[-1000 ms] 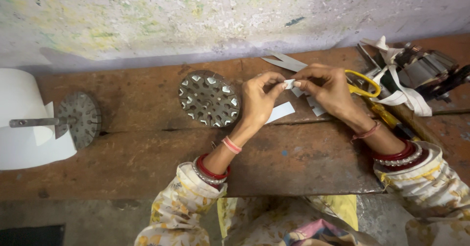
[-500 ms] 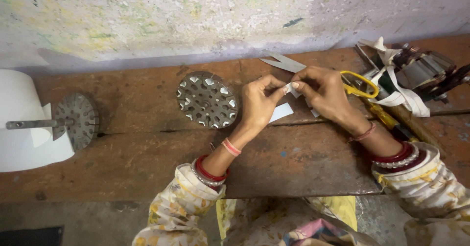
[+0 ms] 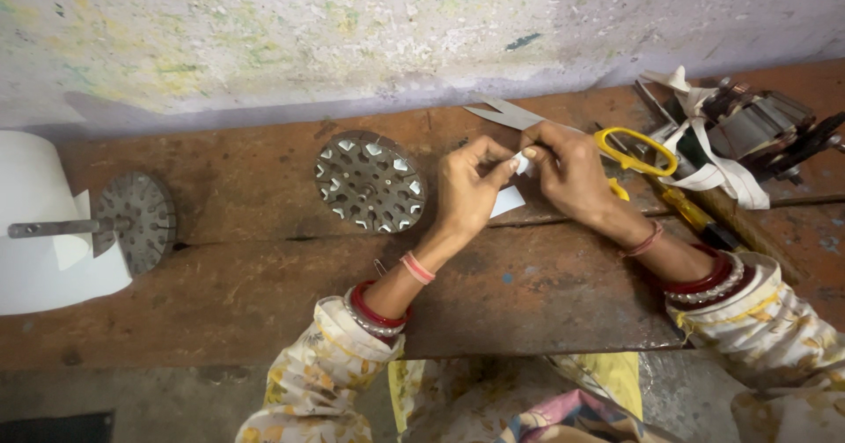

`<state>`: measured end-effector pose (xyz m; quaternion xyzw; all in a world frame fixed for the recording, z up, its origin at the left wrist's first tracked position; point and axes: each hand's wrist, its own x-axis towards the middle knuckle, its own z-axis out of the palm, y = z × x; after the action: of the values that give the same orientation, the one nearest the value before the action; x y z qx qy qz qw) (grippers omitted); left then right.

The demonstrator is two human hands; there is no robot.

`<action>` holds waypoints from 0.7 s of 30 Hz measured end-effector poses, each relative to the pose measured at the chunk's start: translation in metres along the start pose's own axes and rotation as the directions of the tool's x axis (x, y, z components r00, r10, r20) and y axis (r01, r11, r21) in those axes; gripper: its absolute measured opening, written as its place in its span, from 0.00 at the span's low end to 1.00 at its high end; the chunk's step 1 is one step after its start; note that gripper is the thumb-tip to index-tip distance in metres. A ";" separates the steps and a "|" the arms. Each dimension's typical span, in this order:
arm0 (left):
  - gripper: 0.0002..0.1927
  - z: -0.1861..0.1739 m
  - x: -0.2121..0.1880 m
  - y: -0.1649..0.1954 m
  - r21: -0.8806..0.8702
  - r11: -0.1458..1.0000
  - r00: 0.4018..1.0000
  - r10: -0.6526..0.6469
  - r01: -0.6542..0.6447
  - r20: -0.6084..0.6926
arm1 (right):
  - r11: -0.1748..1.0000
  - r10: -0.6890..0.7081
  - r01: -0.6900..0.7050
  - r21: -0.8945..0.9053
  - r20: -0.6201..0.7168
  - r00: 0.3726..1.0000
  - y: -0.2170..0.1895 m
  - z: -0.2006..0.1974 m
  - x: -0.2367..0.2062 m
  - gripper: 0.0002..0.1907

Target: The person cuts small white paper pieces with scissors, folds them, and inserts them into the holes of a perforated metal disc. The person repeats this process for several pieces, arranging them on the disc.

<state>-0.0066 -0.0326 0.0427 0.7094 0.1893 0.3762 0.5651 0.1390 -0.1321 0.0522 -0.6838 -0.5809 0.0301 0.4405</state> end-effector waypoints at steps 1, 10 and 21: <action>0.02 0.000 0.000 0.001 -0.001 1.000 1.000 0.009 -0.009 -0.007 | 1.000 -0.016 0.017 0.006 -0.009 1.000 -0.002 0.001 -0.001 0.04; 0.06 -0.008 0.003 0.013 0.347 0.918 0.972 0.227 -0.192 -0.063 | 0.996 -0.085 0.085 0.012 0.033 0.996 -0.010 -0.016 0.008 0.09; 0.06 -0.008 0.001 0.003 0.543 0.753 0.919 0.383 -0.371 0.097 | 0.891 -0.356 0.357 -0.281 0.056 0.933 -0.011 -0.020 0.008 0.12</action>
<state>-0.0121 -0.0273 0.0464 0.8613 0.1483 0.4184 0.2472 0.1442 -0.1376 0.0751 -0.6220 -0.6952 -0.1346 0.3341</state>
